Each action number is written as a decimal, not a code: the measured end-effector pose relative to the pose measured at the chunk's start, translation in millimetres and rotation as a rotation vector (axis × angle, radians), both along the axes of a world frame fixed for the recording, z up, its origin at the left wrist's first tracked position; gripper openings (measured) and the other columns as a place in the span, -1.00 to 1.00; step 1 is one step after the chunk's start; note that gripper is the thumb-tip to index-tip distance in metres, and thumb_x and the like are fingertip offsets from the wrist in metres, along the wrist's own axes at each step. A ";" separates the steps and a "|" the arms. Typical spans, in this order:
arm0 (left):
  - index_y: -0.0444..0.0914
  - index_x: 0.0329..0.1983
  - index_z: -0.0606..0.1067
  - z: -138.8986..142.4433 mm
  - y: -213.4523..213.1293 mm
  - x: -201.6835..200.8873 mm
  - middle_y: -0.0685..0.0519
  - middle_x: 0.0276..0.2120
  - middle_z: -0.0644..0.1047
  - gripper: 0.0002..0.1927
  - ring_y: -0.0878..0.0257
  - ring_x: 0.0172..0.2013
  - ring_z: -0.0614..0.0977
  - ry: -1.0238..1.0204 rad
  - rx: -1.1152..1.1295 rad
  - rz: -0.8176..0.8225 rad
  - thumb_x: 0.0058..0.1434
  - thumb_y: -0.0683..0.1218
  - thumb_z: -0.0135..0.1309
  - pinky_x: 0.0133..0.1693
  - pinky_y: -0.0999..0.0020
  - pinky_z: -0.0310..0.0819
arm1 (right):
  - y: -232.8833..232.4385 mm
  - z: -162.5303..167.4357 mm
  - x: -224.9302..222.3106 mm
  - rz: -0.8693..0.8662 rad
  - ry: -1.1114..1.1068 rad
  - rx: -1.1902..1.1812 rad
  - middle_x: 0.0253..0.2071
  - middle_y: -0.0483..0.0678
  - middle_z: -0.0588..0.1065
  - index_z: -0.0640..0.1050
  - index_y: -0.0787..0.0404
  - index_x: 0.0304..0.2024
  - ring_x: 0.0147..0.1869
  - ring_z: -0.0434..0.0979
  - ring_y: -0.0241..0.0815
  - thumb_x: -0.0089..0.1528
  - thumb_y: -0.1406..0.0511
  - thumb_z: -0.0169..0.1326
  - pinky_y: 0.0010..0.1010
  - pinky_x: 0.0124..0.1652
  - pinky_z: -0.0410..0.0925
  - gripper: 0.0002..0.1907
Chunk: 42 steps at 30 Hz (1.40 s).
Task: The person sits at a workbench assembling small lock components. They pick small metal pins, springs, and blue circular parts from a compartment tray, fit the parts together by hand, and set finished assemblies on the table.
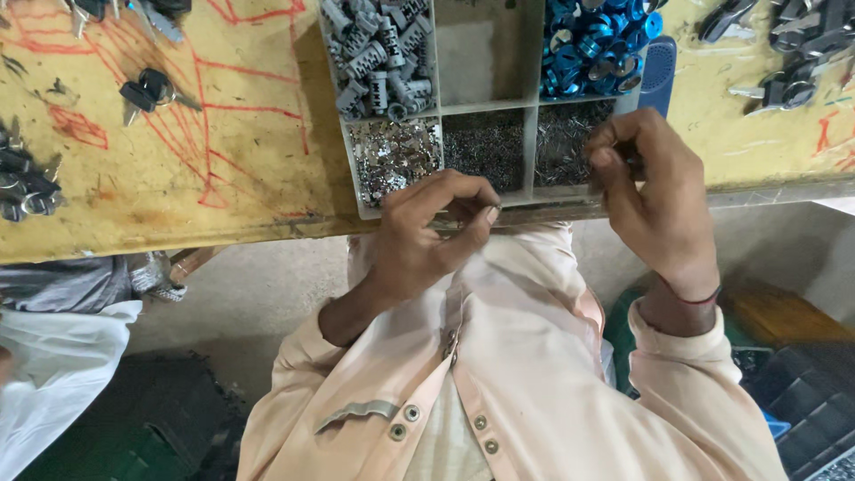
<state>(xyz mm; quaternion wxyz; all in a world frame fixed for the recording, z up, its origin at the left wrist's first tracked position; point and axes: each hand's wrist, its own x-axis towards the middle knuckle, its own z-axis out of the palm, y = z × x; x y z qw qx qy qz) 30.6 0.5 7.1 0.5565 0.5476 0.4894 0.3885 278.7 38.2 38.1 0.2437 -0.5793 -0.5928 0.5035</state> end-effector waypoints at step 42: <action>-0.41 0.02 0.47 -14.0 -15.3 6.5 -0.02 -0.18 0.58 -0.83 0.31 -0.18 0.67 -0.723 -0.377 0.085 0.44 -0.22 0.12 -0.08 0.39 0.65 | -58.5 -51.1 -57.7 -0.104 0.372 0.169 -0.09 -0.03 0.36 0.34 0.31 -0.02 -0.35 0.31 -0.46 0.52 0.33 -0.11 -0.66 -0.39 0.28 -0.87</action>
